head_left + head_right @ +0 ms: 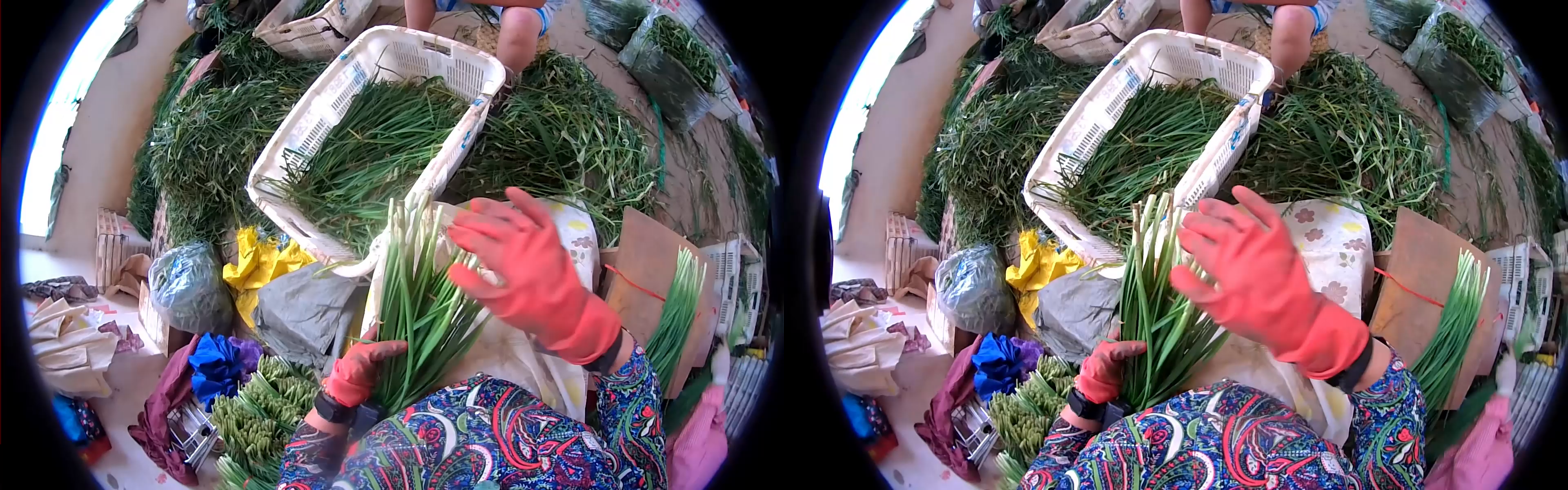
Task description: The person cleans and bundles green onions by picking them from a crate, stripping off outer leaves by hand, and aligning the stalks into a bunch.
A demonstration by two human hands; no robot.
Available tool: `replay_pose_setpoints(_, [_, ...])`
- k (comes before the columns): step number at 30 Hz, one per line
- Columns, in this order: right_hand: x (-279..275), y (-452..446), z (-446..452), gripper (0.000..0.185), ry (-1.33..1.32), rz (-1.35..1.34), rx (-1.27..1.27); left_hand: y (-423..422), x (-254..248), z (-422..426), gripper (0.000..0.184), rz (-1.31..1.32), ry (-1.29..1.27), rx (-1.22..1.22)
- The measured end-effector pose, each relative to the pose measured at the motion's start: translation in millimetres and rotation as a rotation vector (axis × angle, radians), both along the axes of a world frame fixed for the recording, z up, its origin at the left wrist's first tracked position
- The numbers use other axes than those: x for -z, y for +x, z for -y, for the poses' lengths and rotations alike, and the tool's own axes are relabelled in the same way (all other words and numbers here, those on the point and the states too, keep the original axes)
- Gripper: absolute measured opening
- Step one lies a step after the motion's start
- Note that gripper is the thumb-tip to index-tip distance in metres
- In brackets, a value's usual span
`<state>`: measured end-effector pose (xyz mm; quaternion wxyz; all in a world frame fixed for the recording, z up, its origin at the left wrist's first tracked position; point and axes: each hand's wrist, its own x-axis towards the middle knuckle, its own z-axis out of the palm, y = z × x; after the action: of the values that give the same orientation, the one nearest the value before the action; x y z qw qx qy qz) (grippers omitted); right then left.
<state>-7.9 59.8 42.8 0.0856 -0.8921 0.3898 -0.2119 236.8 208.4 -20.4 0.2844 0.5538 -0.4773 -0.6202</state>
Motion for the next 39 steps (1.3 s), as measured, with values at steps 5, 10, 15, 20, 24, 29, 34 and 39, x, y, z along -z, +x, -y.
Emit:
replay_pose_setpoints(5, [45, 30, -13, 0.067, 0.202, -0.195, -0.11, -18, -21, 8, 0.027, -0.439, 0.501, -0.386])
replay_pose_setpoints(10, [74, 30, -27, 0.012, 0.066, -0.119, -0.254, -22, -34, 15, 0.045, -0.363, 0.459, -0.351])
replay_pose_setpoints(15, [76, 27, -28, 0.009, 0.13, 0.034, -0.173, -42, -43, 28, 0.082, -0.602, 0.509, -0.227])
replay_pose_setpoints(20, [102, 7, -18, 0.018, 0.216, -0.214, -0.469, -49, -26, 25, 0.087, -0.46, 0.298, -0.027])
replay_pose_setpoints(24, [101, 9, -22, 0.026, 0.395, -0.22, -0.39, -51, -25, 26, 0.088, -0.488, 0.252, 0.004])
replay_pose_setpoints(29, [88, 12, -17, 0.023, 0.429, 0.077, -0.048, -51, -27, 22, 0.09, -0.495, 0.325, -0.058])
replay_pose_setpoints(34, [85, -23, 38, 0.019, 0.53, 0.252, 0.171, -48, -26, 18, 0.083, -0.47, 0.3, -0.012])
replay_pose_setpoints(39, [67, -146, 156, 0.023, 0.087, -0.085, 0.76, -48, -27, 19, 0.081, -0.457, 0.296, -0.028])
